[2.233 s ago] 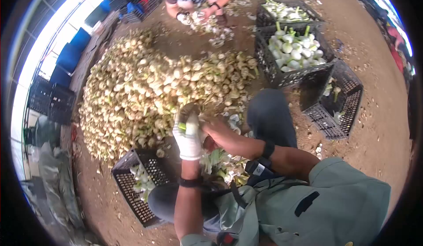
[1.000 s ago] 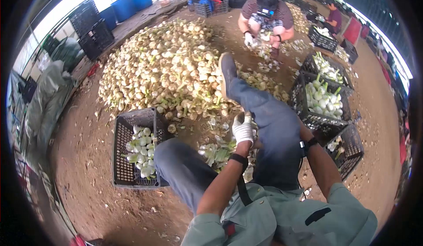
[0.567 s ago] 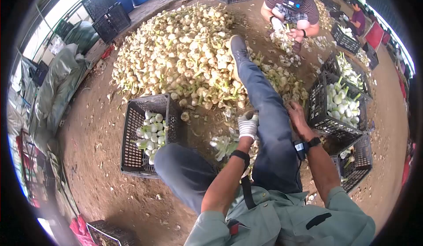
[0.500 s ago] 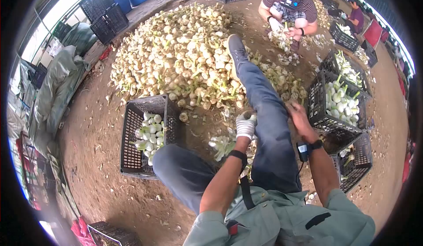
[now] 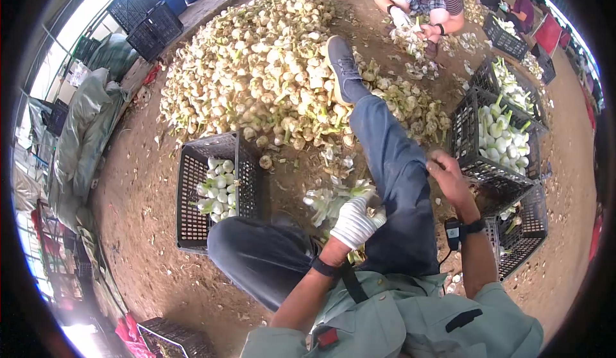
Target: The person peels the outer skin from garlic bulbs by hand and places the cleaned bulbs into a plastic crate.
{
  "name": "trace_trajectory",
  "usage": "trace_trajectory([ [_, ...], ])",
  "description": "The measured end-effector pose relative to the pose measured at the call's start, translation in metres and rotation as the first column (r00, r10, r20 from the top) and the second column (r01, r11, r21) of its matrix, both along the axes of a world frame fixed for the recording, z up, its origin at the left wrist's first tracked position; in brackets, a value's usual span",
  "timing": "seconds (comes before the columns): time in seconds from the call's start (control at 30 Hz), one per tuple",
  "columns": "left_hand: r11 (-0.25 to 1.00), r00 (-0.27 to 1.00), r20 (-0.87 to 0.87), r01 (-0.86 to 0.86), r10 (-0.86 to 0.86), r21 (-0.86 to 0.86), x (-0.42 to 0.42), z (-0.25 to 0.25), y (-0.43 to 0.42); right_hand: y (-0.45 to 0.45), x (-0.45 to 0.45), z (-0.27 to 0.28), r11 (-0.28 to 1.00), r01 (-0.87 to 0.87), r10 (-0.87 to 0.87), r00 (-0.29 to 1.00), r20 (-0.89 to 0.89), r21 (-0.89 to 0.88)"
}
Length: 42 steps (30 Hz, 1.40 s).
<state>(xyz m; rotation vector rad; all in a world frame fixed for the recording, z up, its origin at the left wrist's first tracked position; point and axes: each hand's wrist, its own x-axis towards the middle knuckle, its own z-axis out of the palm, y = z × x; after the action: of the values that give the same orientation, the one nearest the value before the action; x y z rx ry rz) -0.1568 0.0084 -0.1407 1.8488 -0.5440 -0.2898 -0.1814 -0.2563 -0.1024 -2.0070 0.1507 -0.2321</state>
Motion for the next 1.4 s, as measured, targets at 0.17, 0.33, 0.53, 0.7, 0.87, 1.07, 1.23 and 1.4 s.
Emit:
trace_trajectory([
  [0.17,0.982,0.972,-0.141,-0.191,0.186,-0.016,0.018,-0.004,-0.009,-0.032,-0.048,0.012,0.860,-0.498,0.440,0.832,-0.337,-0.106],
  [0.33,0.977,0.988,0.079,0.119,-0.135,0.177,-0.012,0.010,-0.008,-0.029,-0.076,0.006,0.988,-0.095,0.131,0.931,-0.341,0.119],
  [0.53,0.951,0.955,0.139,0.232,-0.263,0.203,-0.035,0.021,0.000,-0.028,-0.078,-0.016,0.976,-0.164,0.125,0.961,-0.246,-0.146],
  [0.7,0.972,0.988,0.072,0.121,-0.137,0.201,-0.033,0.037,0.010,-0.039,-0.118,-0.003,0.966,-0.159,0.239,0.852,-0.467,0.204],
  [0.87,0.972,0.973,0.052,-0.219,0.224,-0.084,-0.046,0.137,0.096,-0.048,-0.093,0.033,0.920,-0.343,0.237,0.872,-0.428,-0.190],
  [1.07,0.503,0.585,0.066,-0.628,0.808,-0.595,-0.072,0.195,0.193,0.082,-0.020,0.070,0.965,-0.057,0.084,0.992,-0.094,0.257],
  [1.23,0.570,0.619,-0.037,-0.743,0.784,-0.350,-0.012,0.075,0.218,0.181,0.056,0.007,0.841,-0.365,0.398,0.918,0.001,0.399],
  [1.4,0.564,0.675,-0.429,-0.738,0.600,-0.372,0.045,-0.034,0.191,0.217,0.121,-0.051,0.906,-0.308,0.342,0.937,-0.075,0.290],
])
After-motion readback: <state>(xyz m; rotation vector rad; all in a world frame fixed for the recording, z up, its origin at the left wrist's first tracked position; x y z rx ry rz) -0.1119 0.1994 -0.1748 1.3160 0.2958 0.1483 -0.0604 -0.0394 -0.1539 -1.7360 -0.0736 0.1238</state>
